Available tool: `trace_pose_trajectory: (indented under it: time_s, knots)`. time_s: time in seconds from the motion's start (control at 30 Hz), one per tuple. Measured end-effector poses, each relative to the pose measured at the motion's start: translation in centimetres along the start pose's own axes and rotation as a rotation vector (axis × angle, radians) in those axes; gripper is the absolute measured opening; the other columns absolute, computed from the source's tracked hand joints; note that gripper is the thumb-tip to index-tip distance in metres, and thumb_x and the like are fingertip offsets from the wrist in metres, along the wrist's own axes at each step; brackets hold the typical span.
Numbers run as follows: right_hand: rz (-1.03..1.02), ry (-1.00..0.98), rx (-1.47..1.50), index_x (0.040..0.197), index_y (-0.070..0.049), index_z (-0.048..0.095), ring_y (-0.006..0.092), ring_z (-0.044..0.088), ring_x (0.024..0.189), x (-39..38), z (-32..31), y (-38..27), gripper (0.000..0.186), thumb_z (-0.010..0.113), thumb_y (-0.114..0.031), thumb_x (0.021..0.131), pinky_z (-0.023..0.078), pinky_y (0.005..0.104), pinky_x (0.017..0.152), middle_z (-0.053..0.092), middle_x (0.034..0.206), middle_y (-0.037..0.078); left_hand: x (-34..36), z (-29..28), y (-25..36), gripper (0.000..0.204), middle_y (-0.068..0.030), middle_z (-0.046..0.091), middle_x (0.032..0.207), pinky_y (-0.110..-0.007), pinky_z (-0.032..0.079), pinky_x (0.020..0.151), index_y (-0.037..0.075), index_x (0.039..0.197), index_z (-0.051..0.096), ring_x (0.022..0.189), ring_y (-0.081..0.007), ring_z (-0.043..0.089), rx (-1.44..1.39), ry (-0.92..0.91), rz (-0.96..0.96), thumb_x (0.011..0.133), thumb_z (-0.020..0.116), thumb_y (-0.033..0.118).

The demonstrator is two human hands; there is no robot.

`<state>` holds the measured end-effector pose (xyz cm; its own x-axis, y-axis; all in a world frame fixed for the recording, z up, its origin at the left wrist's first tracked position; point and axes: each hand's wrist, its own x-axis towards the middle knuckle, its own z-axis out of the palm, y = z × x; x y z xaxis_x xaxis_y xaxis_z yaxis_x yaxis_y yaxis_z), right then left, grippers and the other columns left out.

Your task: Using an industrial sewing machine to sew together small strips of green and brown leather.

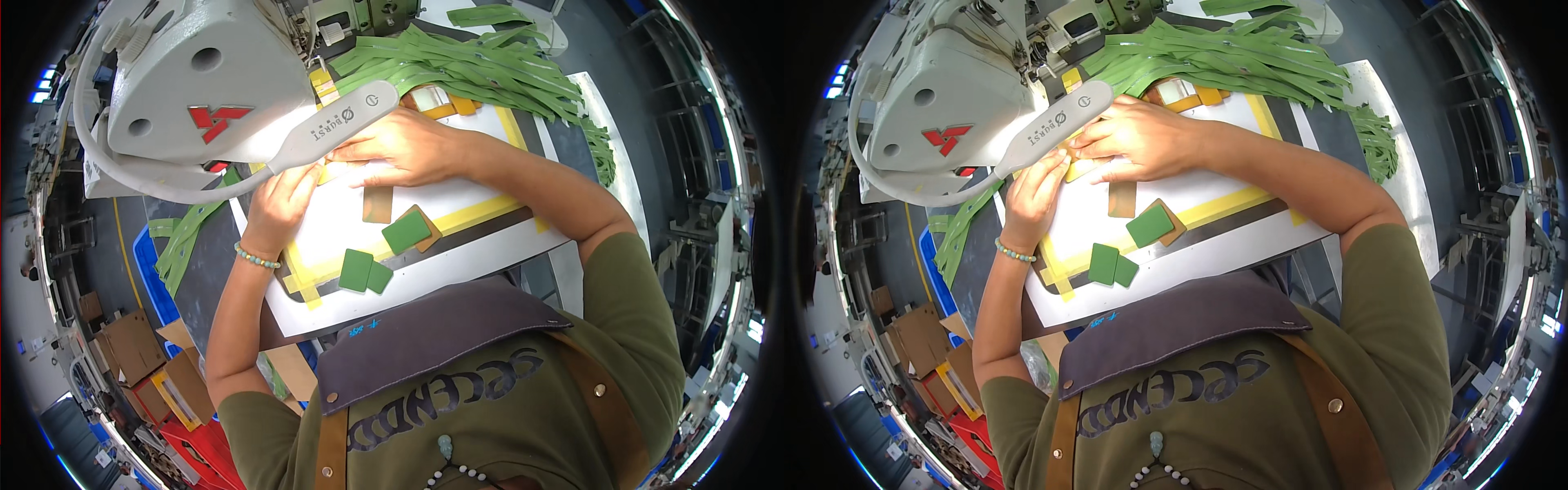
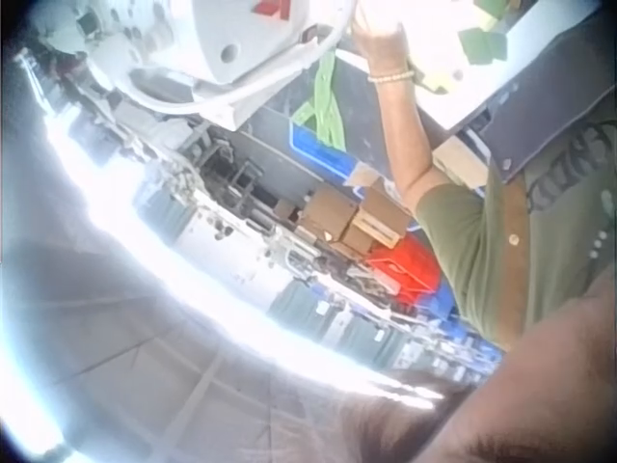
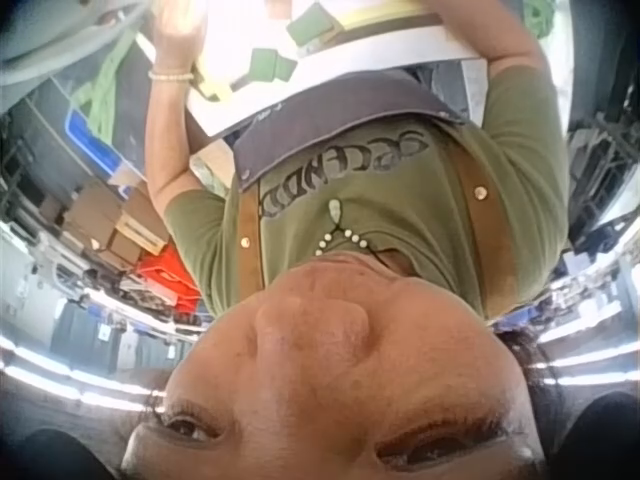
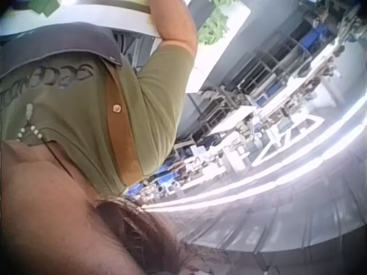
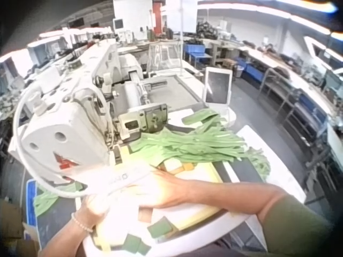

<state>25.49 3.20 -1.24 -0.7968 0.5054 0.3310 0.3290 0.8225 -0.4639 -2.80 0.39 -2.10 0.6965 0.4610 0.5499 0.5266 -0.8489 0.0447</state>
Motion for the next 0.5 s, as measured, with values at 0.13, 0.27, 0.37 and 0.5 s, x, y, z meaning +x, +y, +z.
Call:
trace_pose_trajectory:
  time_s: [0.13,0.27,0.37,0.5]
  knots:
    - [-0.002,0.014,0.006,0.120,-0.004,0.076,0.0318,0.061,0.125,1.1,-0.9,-1.0,0.046,0.070,-0.044,0.097,0.045,0.0461,0.107,0.072,0.126,0.010,1.2,0.1,0.1,0.025,-0.0130,0.075,0.113,-0.039,0.062,0.091,-0.003,0.105,0.075,0.106,-0.0300,0.074,-0.036,-0.037,0.044,0.081,0.078,-0.009]
    - [-0.056,0.137,-0.108,0.113,-0.007,0.077,0.0274,0.059,0.125,0.7,0.6,-0.9,0.043,0.070,-0.047,0.096,0.041,0.0443,0.111,0.071,0.125,0.005,1.2,0.6,-0.2,0.026,-0.0114,0.076,0.114,-0.038,0.061,0.089,-0.002,0.107,0.075,0.105,-0.0297,0.075,-0.075,-0.010,0.026,0.081,0.079,-0.007]
    - [-0.073,0.172,-0.149,0.116,-0.009,0.076,0.0280,0.059,0.125,0.0,1.3,-0.7,0.043,0.070,-0.047,0.097,0.041,0.0449,0.111,0.071,0.126,0.005,1.5,0.7,0.1,0.030,-0.0111,0.076,0.117,-0.039,0.060,0.092,-0.001,0.111,0.075,0.107,-0.0296,0.074,-0.059,0.013,0.052,0.082,0.078,-0.007]
    - [-0.150,0.213,-0.064,0.119,-0.008,0.075,0.0298,0.061,0.123,-0.7,-0.3,-0.6,0.036,0.070,-0.037,0.097,0.049,0.0434,0.104,0.071,0.126,0.009,1.1,0.1,0.6,0.038,-0.0132,0.074,0.125,-0.041,0.057,0.098,0.000,0.121,0.073,0.112,-0.0297,0.072,0.125,-0.032,0.000,0.084,0.074,-0.004]
